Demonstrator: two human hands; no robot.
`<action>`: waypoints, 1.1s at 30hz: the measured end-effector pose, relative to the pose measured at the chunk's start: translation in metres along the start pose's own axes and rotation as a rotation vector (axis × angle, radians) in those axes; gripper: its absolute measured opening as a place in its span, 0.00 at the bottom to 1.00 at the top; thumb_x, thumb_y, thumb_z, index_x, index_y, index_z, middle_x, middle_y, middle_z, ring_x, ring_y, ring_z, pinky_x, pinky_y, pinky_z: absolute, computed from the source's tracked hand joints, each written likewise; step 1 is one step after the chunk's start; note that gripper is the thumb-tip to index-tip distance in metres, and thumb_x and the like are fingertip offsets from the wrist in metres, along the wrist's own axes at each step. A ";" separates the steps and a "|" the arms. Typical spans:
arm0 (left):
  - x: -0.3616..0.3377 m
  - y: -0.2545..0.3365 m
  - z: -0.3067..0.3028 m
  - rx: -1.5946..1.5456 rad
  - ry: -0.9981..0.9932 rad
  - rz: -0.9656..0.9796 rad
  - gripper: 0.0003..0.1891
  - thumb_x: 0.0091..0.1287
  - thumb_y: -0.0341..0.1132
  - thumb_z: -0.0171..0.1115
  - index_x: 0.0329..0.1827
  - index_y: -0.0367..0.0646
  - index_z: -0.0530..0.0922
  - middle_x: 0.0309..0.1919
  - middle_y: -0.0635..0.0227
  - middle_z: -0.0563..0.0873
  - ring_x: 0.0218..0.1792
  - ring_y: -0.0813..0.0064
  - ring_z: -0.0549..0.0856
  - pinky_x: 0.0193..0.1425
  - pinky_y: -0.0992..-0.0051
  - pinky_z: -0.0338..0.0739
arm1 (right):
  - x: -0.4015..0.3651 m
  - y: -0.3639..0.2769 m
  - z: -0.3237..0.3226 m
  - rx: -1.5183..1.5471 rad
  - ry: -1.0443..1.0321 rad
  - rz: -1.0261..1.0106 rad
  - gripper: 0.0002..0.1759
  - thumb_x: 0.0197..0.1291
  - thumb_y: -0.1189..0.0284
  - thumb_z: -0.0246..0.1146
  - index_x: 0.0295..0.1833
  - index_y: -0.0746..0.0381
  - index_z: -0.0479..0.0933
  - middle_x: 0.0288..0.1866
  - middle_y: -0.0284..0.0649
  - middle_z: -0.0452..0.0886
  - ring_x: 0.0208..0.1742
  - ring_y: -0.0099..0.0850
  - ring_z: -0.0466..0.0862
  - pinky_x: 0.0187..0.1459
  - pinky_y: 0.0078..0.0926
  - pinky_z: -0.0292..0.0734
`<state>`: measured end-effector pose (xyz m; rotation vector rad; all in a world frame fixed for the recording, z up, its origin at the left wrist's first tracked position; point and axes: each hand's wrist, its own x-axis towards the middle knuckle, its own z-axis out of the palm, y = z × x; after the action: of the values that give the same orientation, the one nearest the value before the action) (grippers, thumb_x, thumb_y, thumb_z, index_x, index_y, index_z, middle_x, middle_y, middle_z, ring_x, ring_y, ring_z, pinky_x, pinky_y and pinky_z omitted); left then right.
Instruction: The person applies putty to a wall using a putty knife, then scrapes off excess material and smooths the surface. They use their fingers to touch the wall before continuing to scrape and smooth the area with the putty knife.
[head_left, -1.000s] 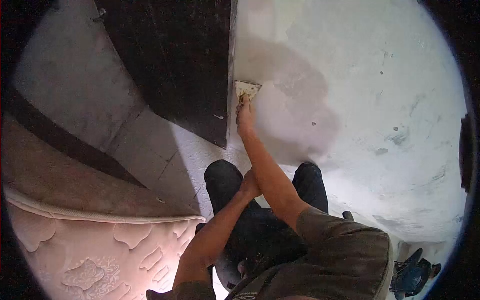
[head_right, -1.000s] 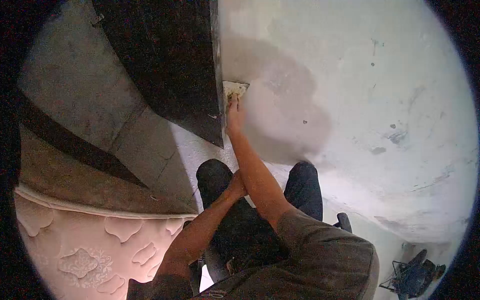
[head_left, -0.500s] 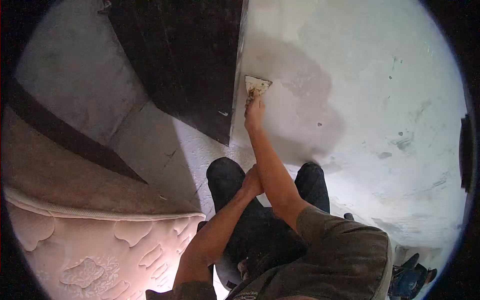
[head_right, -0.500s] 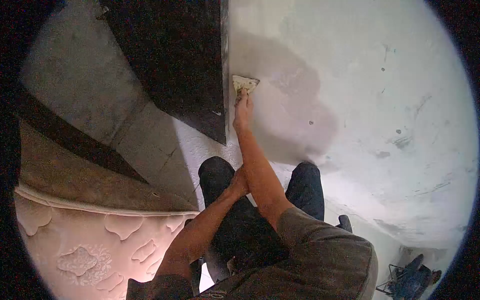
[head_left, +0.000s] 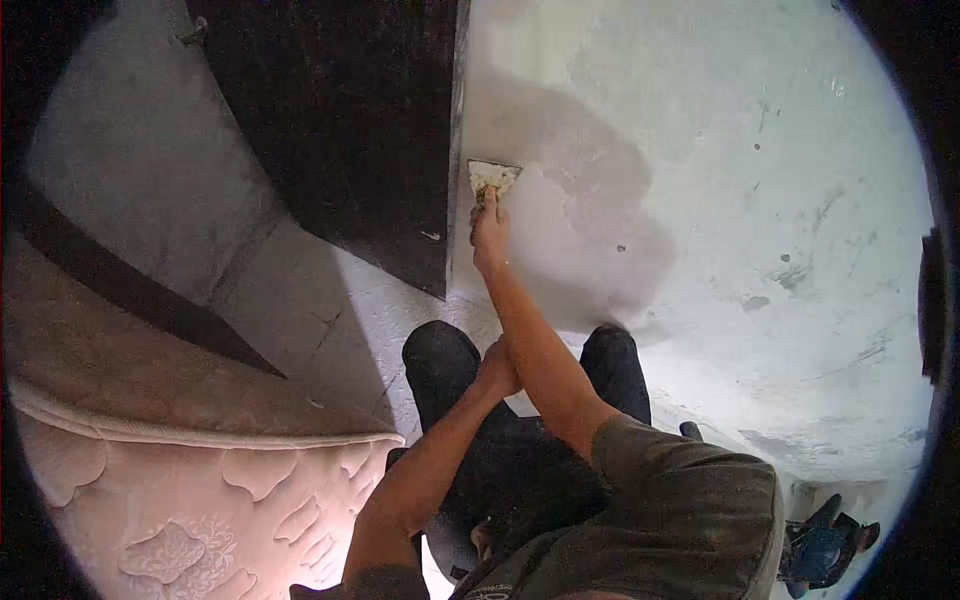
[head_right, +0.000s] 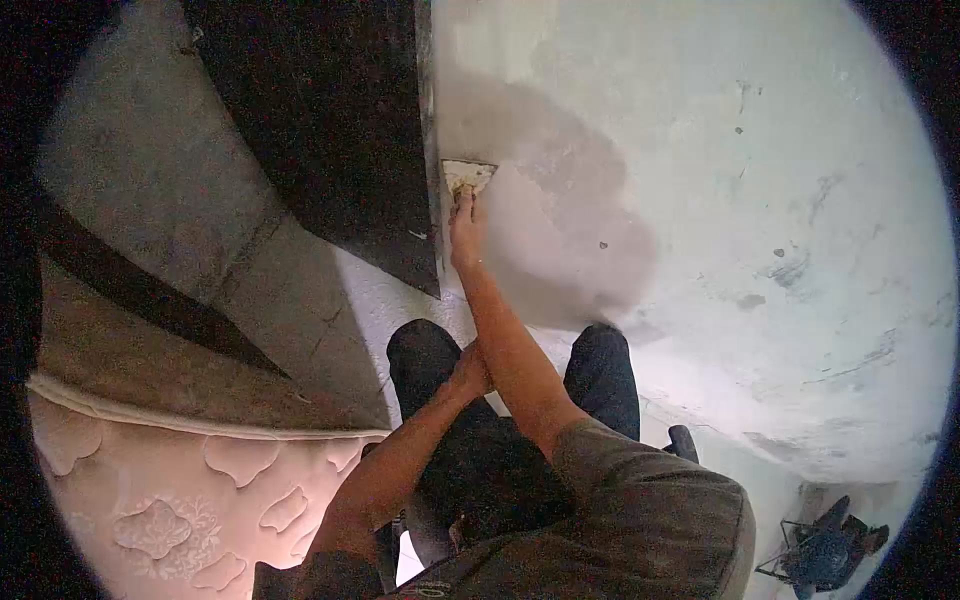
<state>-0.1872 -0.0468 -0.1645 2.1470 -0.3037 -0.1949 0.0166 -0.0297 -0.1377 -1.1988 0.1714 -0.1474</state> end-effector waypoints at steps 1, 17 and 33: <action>-0.004 0.005 -0.005 0.003 0.002 0.001 0.21 0.60 0.41 0.63 0.53 0.38 0.76 0.52 0.48 0.80 0.56 0.49 0.78 0.57 0.60 0.74 | -0.003 -0.005 -0.002 -0.010 -0.012 0.024 0.22 0.68 0.48 0.52 0.28 0.53 0.69 0.18 0.24 0.64 0.17 0.16 0.62 0.16 0.17 0.52; -0.002 -0.015 0.002 -0.017 0.124 0.086 0.23 0.57 0.39 0.66 0.54 0.40 0.75 0.54 0.50 0.79 0.56 0.51 0.78 0.57 0.59 0.74 | 0.003 0.001 0.006 0.074 0.030 0.036 0.19 0.67 0.51 0.55 0.31 0.53 0.71 0.20 0.26 0.67 0.18 0.16 0.64 0.16 0.16 0.55; 0.003 -0.001 0.015 0.033 0.046 0.063 0.21 0.60 0.38 0.63 0.55 0.39 0.75 0.54 0.49 0.79 0.56 0.49 0.77 0.58 0.57 0.73 | 0.009 -0.015 -0.015 -0.029 -0.021 -0.199 0.21 0.69 0.49 0.51 0.32 0.54 0.69 0.20 0.26 0.66 0.17 0.16 0.62 0.17 0.17 0.53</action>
<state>-0.1876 -0.0592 -0.1736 2.1678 -0.3498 -0.1049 0.0220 -0.0503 -0.1291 -1.2448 0.0355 -0.3076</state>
